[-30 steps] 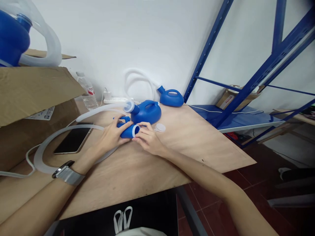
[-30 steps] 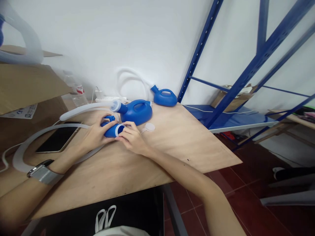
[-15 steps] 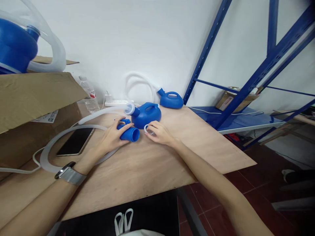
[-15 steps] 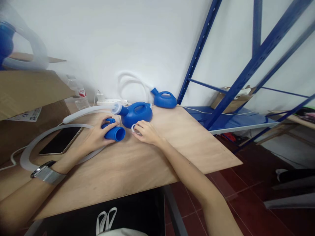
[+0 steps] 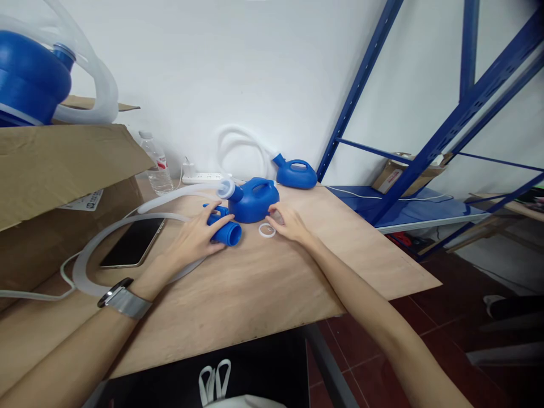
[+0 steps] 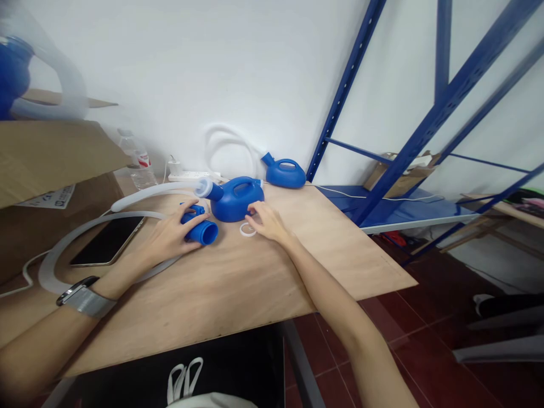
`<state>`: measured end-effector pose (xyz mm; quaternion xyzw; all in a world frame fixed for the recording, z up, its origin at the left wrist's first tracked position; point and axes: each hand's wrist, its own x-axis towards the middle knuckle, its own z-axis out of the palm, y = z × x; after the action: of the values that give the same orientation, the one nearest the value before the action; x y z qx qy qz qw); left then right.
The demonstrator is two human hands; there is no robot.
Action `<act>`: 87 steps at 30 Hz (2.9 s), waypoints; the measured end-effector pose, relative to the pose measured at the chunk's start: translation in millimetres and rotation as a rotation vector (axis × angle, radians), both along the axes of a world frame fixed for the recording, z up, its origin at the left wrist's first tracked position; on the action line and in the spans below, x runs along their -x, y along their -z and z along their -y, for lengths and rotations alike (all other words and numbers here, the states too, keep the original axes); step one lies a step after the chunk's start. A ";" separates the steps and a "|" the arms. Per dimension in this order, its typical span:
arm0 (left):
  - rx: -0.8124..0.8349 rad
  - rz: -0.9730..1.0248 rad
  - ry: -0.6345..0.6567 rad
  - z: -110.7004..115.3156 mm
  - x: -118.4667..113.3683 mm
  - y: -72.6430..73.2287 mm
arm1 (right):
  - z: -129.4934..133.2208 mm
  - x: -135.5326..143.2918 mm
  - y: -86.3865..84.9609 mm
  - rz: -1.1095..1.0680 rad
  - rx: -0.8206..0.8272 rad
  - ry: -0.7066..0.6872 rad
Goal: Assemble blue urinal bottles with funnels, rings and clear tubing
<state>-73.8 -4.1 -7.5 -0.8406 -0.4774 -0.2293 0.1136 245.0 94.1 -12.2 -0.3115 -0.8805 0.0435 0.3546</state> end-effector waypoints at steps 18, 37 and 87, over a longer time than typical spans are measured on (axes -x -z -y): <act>0.021 0.443 0.077 16.6 -29.4 -3.9 | -57.0 113.3 -59.4 0.071 0.152 -0.023; -0.062 0.328 -0.285 -28.8 -18.1 -35.2 | -40.8 125.4 -46.7 0.121 -0.080 0.194; 0.050 0.247 0.007 -54.7 -17.5 -70.2 | -30.6 119.2 -46.4 0.216 -0.124 0.015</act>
<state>-56.3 50.6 62.7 -0.8101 -0.4904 -0.3195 0.0323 125.8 124.7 34.2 -0.2982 -0.9123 -0.0476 0.2767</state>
